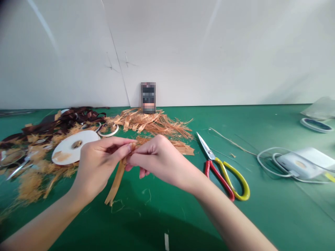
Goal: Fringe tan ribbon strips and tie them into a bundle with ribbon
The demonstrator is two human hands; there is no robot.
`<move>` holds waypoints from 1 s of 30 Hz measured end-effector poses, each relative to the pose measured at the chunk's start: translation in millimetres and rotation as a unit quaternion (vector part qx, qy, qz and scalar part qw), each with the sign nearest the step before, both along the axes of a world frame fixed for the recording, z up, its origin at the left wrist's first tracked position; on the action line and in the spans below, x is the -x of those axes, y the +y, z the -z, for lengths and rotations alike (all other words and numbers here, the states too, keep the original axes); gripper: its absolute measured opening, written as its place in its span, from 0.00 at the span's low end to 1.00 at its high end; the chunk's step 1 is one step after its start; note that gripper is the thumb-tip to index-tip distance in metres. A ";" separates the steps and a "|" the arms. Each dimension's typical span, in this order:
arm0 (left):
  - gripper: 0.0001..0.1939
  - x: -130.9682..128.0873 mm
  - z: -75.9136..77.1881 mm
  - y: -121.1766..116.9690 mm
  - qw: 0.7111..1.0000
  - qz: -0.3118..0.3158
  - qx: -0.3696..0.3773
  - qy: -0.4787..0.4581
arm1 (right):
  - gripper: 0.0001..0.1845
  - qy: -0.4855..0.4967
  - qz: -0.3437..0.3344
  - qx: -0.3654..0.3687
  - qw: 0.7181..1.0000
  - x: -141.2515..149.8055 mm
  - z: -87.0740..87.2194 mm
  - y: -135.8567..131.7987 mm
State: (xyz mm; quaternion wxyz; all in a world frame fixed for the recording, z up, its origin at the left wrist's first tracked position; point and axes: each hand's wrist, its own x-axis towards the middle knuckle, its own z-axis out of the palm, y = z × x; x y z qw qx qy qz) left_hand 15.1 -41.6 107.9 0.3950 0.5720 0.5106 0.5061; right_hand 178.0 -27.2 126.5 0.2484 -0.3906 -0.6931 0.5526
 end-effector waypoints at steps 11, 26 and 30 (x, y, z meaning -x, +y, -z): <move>0.06 -0.6 5.6 -1.2 1.000 -0.018 -0.005 0.019 | 0.12 0.002 0.002 0.009 1.000 1.1 -4.0 -3.9; 0.07 -5.8 4.0 2.0 0.991 0.023 0.066 -0.112 | 0.10 0.020 0.013 0.045 0.999 -2.5 -9.5 -2.6; 0.06 -3.9 4.2 2.8 0.994 0.022 0.042 -0.093 | 0.10 0.013 0.016 0.043 0.999 -2.6 -11.2 -2.4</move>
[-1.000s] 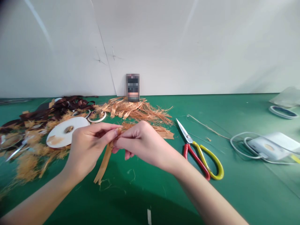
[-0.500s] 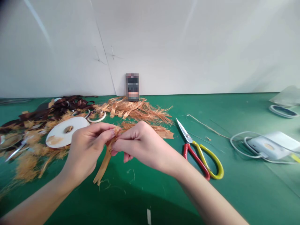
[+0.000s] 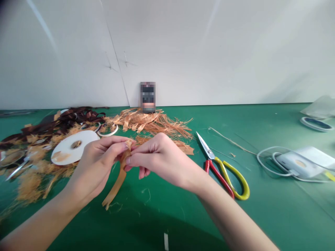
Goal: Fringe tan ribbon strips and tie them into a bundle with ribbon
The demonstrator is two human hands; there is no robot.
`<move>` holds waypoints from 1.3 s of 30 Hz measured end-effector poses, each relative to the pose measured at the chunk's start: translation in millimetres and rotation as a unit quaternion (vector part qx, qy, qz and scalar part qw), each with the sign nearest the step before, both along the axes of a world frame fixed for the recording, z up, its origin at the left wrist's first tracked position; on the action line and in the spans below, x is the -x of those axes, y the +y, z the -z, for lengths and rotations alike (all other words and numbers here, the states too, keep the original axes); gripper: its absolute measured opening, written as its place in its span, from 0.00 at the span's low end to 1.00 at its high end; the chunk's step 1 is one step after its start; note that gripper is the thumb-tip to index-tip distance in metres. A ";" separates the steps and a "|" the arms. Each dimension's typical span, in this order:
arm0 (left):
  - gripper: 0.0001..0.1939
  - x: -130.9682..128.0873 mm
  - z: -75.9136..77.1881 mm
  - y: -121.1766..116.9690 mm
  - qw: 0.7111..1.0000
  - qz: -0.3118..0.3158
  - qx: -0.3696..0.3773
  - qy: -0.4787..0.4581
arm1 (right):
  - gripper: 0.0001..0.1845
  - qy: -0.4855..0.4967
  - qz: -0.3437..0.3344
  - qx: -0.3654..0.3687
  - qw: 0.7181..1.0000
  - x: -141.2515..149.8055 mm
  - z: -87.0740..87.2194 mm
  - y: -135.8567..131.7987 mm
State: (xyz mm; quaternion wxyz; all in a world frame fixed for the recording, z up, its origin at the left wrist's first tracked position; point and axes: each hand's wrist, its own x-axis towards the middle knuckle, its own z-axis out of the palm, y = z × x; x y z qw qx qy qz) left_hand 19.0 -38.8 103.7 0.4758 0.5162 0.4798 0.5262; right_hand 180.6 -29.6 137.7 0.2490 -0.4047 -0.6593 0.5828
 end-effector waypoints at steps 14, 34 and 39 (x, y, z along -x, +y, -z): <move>0.05 1.1 -2.4 1.6 0.965 -0.045 -0.150 0.211 | 0.13 -0.147 0.128 -0.191 0.962 -1.0 10.0 4.1; 0.10 2.5 -0.4 6.3 0.992 0.032 0.077 -0.098 | 0.08 -0.041 0.145 -0.119 0.981 -2.8 6.7 10.1; 0.17 3.3 0.3 7.1 0.992 0.012 0.091 -0.092 | 0.05 -0.020 0.180 -0.114 0.977 -1.3 6.8 10.5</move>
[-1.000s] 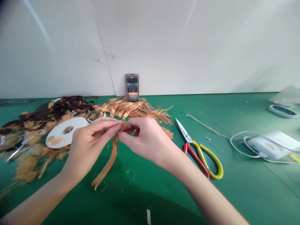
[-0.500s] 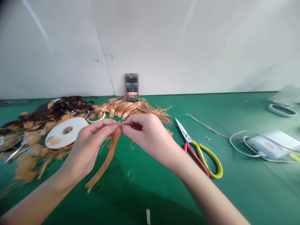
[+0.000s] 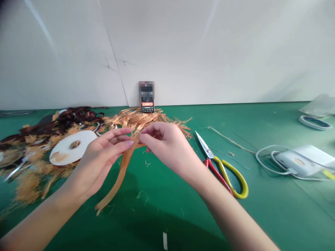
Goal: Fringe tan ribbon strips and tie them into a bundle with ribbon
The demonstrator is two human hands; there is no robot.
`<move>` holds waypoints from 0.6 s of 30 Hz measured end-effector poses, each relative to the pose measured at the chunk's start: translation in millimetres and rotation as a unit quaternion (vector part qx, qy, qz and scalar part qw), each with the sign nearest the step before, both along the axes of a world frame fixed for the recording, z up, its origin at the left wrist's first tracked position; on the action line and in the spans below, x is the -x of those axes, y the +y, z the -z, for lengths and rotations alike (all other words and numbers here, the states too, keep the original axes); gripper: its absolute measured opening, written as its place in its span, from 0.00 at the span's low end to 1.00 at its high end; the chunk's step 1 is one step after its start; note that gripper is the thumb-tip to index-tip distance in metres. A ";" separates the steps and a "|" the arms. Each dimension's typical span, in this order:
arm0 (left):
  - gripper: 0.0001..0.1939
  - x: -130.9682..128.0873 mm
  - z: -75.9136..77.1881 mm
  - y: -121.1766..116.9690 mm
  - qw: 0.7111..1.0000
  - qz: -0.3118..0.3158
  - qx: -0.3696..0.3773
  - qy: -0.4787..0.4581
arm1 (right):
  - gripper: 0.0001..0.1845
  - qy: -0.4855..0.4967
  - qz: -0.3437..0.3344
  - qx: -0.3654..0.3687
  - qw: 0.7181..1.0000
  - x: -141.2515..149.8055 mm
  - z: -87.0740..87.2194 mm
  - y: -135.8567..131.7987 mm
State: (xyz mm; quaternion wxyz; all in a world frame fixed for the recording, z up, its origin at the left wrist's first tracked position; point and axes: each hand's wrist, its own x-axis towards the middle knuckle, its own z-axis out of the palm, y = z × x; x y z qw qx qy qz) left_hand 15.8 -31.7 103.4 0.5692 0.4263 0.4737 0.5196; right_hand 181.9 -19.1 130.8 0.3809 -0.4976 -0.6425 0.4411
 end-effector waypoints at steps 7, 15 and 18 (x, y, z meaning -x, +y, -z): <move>0.12 -1.1 -2.2 -1.8 1.000 0.017 -0.003 -0.012 | 0.22 0.030 -0.002 -0.060 0.998 3.9 3.3 -0.8; 0.11 -4.5 -6.6 -3.1 1.000 0.009 0.022 0.009 | 0.17 0.043 0.057 -0.083 0.994 3.3 0.0 -0.5; 0.12 -2.2 -5.1 -1.7 0.999 0.016 0.029 0.011 | 0.16 0.057 0.096 -0.123 0.986 1.3 -1.8 0.1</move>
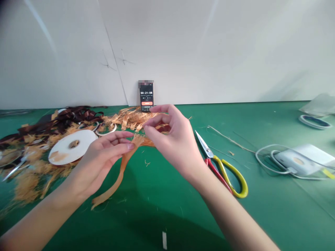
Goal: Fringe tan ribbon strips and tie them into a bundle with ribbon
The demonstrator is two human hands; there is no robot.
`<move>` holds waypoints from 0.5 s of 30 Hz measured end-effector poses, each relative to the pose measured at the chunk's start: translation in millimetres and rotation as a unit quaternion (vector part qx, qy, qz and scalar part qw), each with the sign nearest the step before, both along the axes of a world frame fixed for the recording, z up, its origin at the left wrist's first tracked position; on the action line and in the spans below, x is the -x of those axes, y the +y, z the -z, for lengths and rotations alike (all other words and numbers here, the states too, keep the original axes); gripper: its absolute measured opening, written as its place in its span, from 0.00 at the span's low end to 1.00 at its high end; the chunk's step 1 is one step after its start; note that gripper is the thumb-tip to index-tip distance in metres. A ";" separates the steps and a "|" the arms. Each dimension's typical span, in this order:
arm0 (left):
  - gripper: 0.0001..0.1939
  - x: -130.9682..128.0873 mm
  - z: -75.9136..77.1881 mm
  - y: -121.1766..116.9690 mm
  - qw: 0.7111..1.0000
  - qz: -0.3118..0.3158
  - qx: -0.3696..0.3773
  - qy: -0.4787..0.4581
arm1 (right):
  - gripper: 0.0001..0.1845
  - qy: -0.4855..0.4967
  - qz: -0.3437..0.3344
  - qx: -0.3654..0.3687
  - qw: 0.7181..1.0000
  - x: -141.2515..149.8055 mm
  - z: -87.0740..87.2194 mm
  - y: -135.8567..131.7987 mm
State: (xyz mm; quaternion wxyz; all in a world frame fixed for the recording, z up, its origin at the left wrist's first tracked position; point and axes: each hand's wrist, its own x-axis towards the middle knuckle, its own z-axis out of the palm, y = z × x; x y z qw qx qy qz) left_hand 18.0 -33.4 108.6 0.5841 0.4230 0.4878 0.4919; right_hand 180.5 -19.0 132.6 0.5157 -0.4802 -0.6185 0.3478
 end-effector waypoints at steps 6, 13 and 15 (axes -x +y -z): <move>0.12 0.4 1.7 0.1 1.000 0.019 0.002 -0.022 | 0.19 -0.094 -0.091 -0.147 0.980 -8.0 0.6 -2.0; 0.12 -0.8 -0.5 1.3 0.999 0.019 0.008 -0.030 | 0.15 -0.208 -0.115 -0.204 0.950 -10.5 2.2 0.0; 0.11 -1.2 -0.2 1.6 0.999 0.023 0.007 -0.031 | 0.12 -0.214 -0.119 -0.206 0.948 -9.8 3.1 1.0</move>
